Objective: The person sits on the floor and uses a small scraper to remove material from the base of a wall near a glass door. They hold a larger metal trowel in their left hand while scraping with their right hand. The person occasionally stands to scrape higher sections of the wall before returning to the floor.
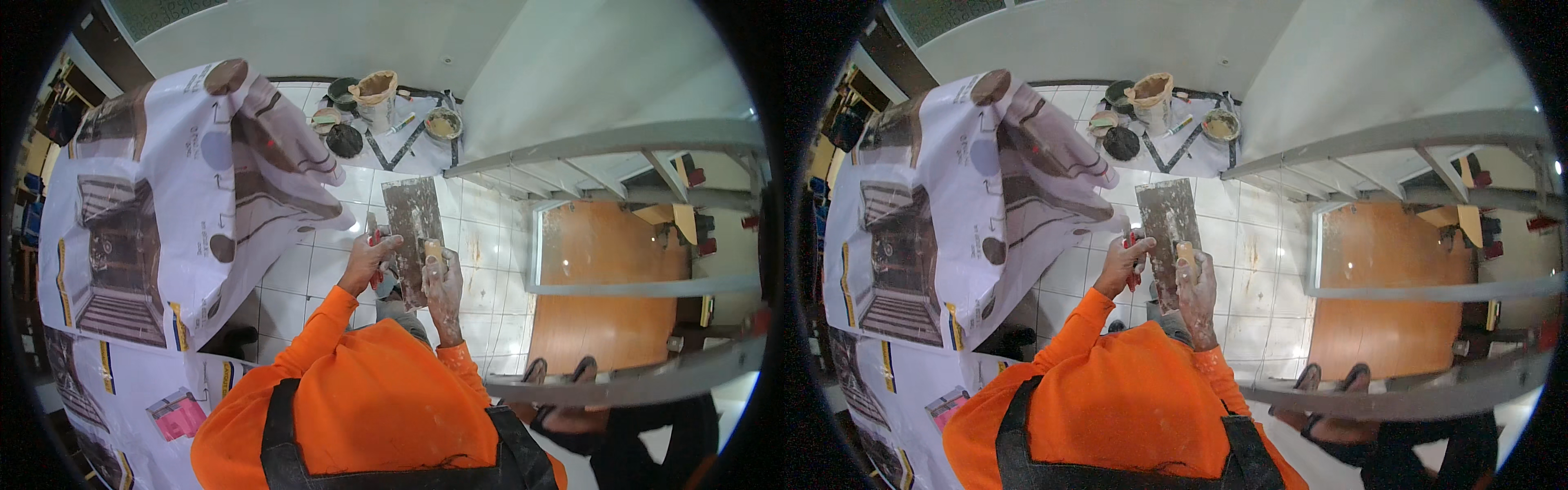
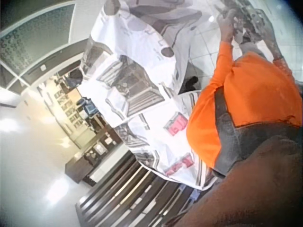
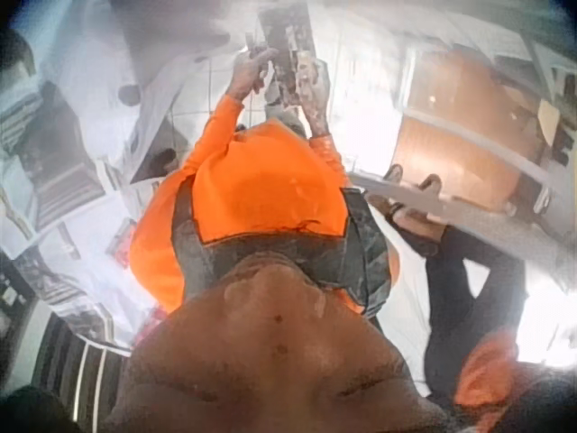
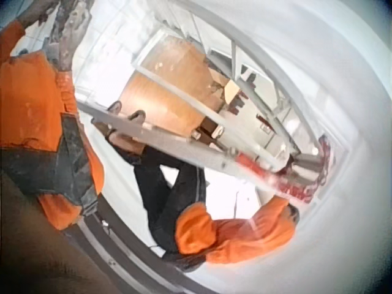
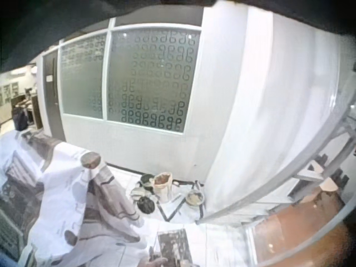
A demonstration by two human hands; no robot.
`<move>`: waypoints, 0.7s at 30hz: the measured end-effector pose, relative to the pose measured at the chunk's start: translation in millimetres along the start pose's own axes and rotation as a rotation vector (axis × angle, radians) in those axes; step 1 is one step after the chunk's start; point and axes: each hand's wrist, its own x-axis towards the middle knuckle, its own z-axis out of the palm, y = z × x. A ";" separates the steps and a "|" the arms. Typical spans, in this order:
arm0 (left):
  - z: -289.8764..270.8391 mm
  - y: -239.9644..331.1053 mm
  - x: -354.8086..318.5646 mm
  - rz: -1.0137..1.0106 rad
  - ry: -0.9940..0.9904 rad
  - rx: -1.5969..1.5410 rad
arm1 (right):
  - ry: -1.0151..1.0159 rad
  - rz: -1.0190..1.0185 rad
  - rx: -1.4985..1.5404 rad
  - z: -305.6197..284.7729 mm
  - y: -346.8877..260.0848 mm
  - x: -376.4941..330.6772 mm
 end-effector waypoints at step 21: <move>11.5 65.1 311.3 -0.029 -0.133 0.473 | 0.057 0.281 0.130 39.1 2.2 378.4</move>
